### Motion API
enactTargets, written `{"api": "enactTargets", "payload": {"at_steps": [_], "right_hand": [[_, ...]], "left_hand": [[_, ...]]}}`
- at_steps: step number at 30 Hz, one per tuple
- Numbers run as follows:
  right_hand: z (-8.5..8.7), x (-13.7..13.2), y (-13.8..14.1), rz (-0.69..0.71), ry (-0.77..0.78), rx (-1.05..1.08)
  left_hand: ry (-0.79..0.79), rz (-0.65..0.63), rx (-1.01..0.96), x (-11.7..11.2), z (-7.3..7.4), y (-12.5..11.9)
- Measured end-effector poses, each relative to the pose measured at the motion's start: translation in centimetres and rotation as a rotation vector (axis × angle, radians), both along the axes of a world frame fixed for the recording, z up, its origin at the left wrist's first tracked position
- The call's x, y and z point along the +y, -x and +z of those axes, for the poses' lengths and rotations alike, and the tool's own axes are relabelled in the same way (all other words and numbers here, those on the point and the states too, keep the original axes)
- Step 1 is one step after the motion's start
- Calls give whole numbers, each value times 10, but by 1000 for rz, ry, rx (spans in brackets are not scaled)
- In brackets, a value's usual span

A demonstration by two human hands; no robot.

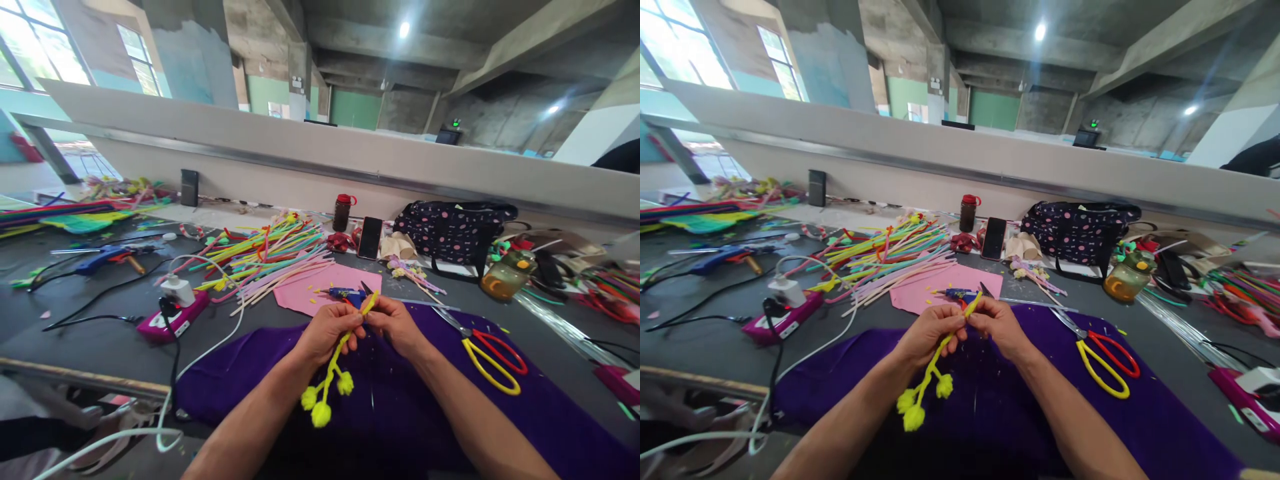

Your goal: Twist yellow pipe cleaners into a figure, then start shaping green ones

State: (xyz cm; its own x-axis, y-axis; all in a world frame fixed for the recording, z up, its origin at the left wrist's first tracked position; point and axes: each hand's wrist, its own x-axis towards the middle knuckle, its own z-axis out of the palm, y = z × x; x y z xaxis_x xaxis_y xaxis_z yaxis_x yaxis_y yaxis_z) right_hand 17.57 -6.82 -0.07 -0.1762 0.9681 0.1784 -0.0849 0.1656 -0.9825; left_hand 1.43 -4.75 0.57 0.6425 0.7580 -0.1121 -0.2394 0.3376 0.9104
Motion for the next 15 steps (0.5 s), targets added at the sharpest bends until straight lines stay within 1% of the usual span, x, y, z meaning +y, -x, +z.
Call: {"api": "enactTargets", "payload": {"at_steps": [3, 5, 6, 8, 10, 12, 13, 15], "right_hand": [[-2, 1, 2, -79, 4, 27], [-3, 2, 2, -192, -45, 14], [-3, 2, 2, -264, -100, -24], [-3, 1, 1, -409, -282, -167], [-3, -1, -1, -493, -526, -364], [-3, -3, -2, -504, -737, -533], [-4, -3, -3, -493, -802, -593], [-4, -3, -4, -487, -870, -661]], "left_hand": [[8, 7, 2, 2, 0, 1], [19, 5, -8, 3, -1, 1], [25, 6, -15, 3, 0, 1], [34, 6, -23, 3, 0, 1], [38, -5, -30, 3, 0, 2], [41, -28, -34, 3, 0, 2], [44, -38, -36, 3, 0, 3], [51, -55, -41, 3, 0, 3]]}}
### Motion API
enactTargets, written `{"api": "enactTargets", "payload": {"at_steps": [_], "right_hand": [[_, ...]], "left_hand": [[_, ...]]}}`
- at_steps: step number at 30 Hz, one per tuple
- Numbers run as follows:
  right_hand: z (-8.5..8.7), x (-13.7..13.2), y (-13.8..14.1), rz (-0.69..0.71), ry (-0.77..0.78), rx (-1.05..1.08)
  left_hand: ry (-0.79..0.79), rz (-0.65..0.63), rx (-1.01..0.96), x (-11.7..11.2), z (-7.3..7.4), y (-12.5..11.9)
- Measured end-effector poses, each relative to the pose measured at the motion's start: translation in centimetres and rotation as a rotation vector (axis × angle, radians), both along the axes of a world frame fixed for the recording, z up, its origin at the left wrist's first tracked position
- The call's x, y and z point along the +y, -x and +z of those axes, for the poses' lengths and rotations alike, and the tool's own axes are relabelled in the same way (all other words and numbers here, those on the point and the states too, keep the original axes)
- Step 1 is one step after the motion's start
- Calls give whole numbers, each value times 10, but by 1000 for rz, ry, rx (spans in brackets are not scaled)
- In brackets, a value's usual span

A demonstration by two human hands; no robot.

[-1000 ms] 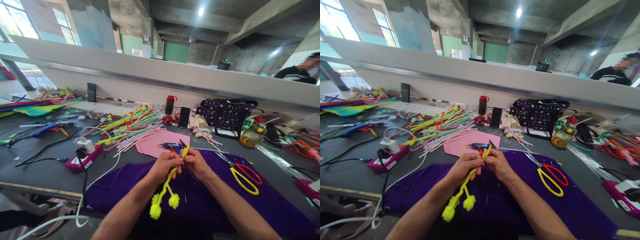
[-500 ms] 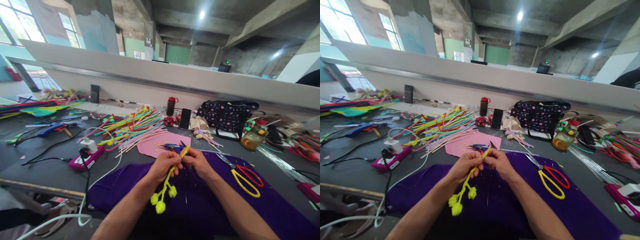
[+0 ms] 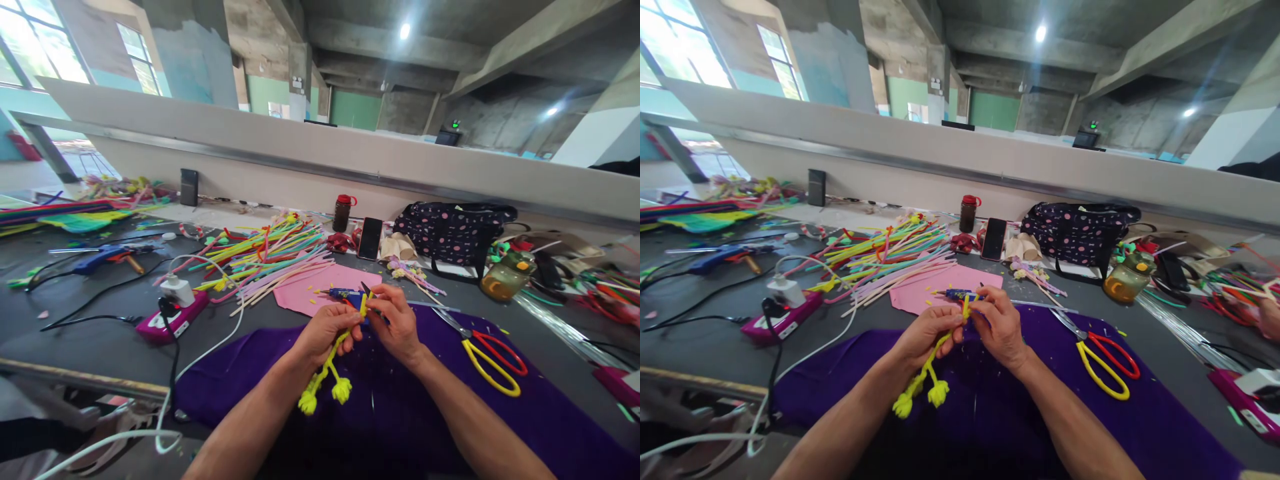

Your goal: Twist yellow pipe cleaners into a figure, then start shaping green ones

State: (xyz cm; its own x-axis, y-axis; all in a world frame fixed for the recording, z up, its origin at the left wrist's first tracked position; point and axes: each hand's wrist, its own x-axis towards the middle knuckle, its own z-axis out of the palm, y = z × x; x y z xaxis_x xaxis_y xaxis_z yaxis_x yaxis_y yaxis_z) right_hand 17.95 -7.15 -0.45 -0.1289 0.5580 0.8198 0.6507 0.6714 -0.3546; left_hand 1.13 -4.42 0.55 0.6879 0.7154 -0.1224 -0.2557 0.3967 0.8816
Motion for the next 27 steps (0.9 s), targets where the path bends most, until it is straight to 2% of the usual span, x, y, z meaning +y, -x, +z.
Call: {"api": "enactTargets", "payload": {"at_steps": [6, 10, 13, 20, 24, 27], "right_hand": [[7, 1, -5, 34, -14, -125], [11, -3, -1, 62, 89, -160], [9, -7, 4, 24, 119, -197], [1, -10, 10, -125, 33, -391], [0, -9, 6, -95, 1, -504], [3, -9, 2, -41, -27, -538]], "left_hand": [[-13, -13, 4, 0, 2, 1], [-43, 61, 22, 0, 3, 1], [-84, 127, 21, 0, 2, -1], [-237, 284, 153, -5, 1, -6], [-309, 344, 280, -5, 0, -7], [-340, 321, 336, -3, -3, -6]]}}
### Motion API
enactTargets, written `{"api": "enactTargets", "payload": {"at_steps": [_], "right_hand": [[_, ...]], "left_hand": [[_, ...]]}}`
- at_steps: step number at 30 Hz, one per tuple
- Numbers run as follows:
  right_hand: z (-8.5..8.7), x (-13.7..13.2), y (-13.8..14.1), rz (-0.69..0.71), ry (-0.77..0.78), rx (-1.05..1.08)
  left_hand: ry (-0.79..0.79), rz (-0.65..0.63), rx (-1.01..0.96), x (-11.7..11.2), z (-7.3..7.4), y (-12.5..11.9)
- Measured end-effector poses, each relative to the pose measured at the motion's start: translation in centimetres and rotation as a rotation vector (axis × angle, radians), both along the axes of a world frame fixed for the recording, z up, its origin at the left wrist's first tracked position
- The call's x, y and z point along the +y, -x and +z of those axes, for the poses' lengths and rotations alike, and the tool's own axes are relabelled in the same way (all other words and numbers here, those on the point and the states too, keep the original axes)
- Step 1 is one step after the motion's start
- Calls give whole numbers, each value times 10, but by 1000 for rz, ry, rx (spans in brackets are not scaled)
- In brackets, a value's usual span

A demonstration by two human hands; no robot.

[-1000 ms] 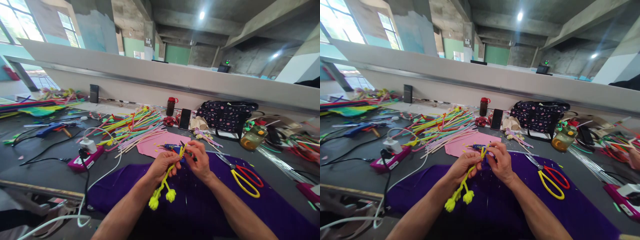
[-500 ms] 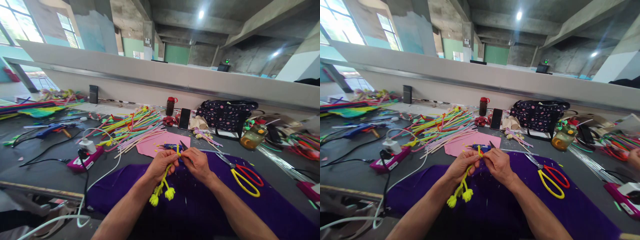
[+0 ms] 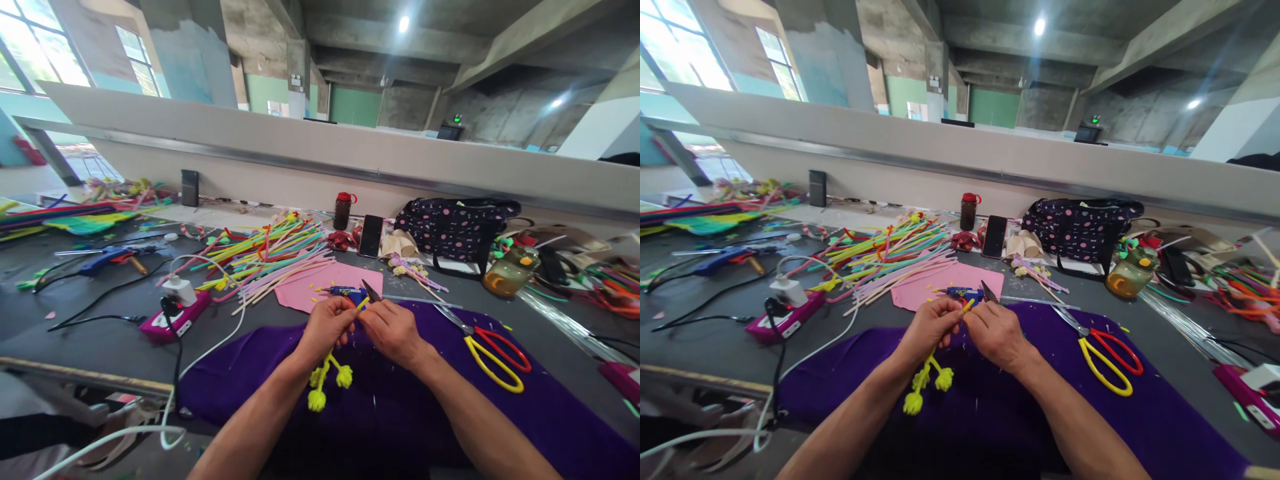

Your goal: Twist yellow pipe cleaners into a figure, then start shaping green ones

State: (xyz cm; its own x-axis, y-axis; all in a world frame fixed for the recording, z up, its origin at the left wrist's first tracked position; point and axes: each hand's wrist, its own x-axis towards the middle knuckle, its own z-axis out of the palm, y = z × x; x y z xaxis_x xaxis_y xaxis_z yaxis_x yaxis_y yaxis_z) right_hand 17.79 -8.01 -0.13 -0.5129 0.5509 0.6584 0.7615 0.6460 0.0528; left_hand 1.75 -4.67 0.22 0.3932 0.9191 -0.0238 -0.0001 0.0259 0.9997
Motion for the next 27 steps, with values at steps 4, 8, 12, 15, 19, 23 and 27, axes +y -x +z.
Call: {"api": "enactTargets", "payload": {"at_steps": [4, 8, 12, 15, 19, 23, 27], "right_hand": [[9, 0, -3, 30, -6, 78], [20, -1, -2, -12, 258, 190], [21, 0, -3, -123, 619, 392], [17, 4, -8, -140, 858, 547], [17, 12, -19, -7, 1197, 711], [14, 16, -28, 229, 1504, 792], [7, 16, -20, 273, 1445, 972]], "left_hand": [[-24, -61, 38, 2, -3, 3], [-76, -106, 109, 1, -4, 4], [-209, -125, 236, -2, -5, 2], [-324, -132, 291, -5, -5, 1], [-236, -245, 240, -9, 2, 1], [81, -426, 66, -9, 9, 6], [189, -447, -115, -5, 9, 8]]}}
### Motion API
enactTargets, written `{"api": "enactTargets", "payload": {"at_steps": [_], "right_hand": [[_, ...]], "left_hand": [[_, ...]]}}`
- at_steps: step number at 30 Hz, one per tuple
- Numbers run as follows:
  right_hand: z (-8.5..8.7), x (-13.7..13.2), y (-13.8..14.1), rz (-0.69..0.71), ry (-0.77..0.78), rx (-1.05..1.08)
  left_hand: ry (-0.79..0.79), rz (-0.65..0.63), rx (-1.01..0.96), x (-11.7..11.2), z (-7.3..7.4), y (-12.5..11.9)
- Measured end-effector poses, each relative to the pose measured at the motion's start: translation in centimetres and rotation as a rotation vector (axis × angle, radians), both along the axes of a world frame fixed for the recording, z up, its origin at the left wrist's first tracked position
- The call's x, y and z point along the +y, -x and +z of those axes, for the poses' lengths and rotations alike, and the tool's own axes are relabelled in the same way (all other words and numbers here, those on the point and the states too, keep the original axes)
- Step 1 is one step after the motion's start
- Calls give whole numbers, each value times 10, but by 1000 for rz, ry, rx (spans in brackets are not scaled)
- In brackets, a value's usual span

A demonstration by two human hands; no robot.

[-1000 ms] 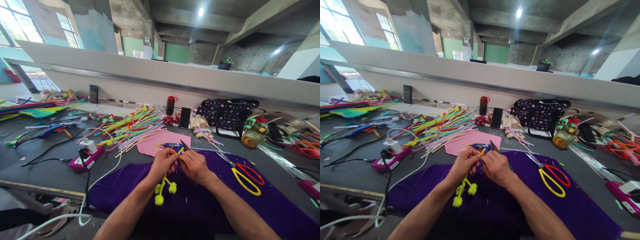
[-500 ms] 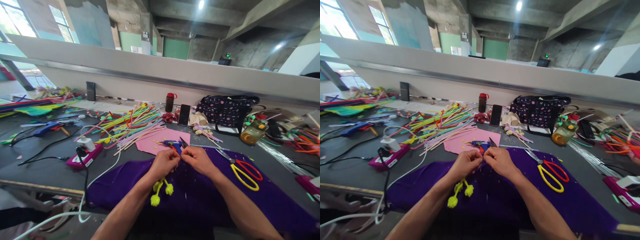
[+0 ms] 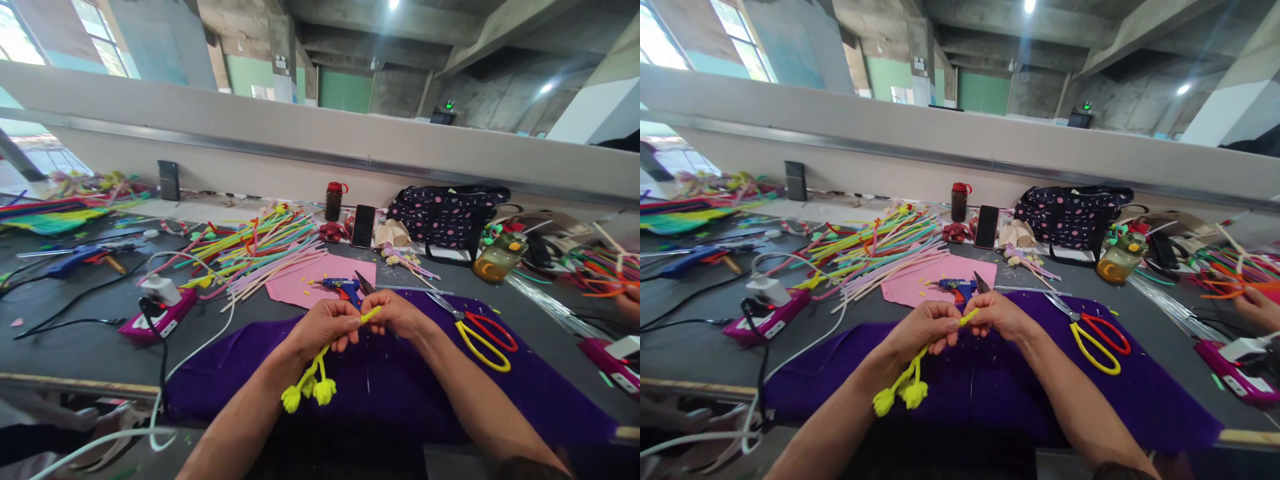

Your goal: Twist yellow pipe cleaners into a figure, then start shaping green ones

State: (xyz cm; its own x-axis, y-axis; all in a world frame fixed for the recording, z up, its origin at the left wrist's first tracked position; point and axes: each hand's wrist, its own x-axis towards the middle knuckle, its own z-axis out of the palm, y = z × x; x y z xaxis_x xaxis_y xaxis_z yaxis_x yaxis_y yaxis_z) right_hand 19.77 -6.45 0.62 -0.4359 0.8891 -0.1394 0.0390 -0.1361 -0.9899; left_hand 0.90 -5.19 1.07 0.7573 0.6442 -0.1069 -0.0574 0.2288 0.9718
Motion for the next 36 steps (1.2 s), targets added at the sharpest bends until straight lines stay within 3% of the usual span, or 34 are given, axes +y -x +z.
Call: {"api": "enactTargets", "payload": {"at_steps": [3, 7, 12, 15, 18, 26, 31, 36], "right_hand": [[1, -5, 11, -182, -204, -13], [6, -15, 22, -334, -495, -207], [5, -23, 29, -385, -755, -462], [5, -23, 28, -389, -883, -564], [6, -21, 25, -408, -918, -607], [10, -17, 21, -426, -804, -555], [10, -17, 21, -420, -783, -542], [9, -18, 22, -370, -849, -575]], "left_hand": [[28, 90, -83, 3, -3, -2], [39, 251, -106, 4, -5, -6], [-50, 399, -38, 2, -7, -10], [-111, 411, 17, 2, -8, -10], [-81, 357, 27, 3, -5, -9], [115, 243, -93, 8, 2, -4], [32, 220, -75, 7, -2, -3], [-93, 292, 42, 4, -4, -3]]}}
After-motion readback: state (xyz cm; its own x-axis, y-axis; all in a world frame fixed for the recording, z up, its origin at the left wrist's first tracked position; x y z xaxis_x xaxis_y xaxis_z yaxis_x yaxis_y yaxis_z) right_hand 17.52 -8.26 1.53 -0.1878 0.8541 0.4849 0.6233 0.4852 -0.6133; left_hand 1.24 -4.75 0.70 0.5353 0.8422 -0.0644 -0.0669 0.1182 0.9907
